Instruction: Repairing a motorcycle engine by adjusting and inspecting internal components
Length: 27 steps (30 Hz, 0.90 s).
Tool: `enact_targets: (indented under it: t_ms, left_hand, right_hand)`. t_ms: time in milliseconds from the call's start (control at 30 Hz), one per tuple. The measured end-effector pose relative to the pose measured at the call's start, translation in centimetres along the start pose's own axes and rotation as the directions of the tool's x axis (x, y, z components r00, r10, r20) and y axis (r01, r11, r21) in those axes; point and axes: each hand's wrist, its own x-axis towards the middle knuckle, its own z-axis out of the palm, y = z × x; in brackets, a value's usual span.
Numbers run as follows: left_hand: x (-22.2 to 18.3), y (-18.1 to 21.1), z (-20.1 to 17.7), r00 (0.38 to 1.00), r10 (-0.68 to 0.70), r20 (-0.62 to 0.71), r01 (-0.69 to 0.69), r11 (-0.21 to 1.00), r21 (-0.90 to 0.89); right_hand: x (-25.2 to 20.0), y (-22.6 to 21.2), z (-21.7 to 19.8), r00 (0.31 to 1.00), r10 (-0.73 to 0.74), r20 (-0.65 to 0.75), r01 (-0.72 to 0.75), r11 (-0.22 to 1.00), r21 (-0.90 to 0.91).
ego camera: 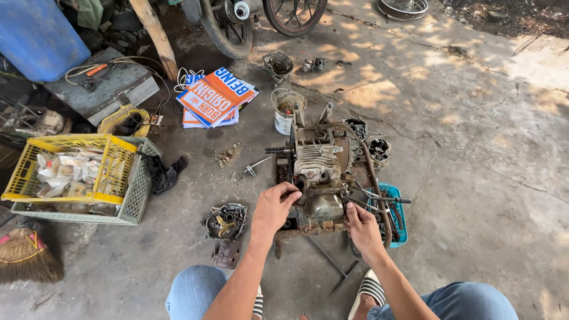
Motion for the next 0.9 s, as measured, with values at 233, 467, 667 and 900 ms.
enact_targets:
  t_ms: [233,467,667,900]
  left_hand:
    - [0.0,0.1,-0.1,0.999,0.034,-0.008,-0.034,0.999,-0.008]
    - [-0.1,0.2,0.0,0.998,0.051,-0.04,-0.052,0.998,-0.029]
    - [-0.2,0.2,-0.2,0.998,0.046,-0.042,-0.046,0.999,-0.015]
    - [0.0,-0.2,0.0,0.997,0.062,-0.038,-0.062,0.998,0.0]
  right_hand:
    - [0.7,0.5,0.3,0.998,-0.023,-0.051,0.012,0.978,-0.207]
    - [2.0,2.2,-0.7,0.992,-0.107,-0.072,0.062,0.885,-0.462]
    - [1.3,0.9,-0.4,0.993,-0.052,-0.105,-0.004,0.879,-0.477]
    - [0.9,-0.2,-1.3,0.995,0.001,-0.102,-0.057,0.836,-0.546]
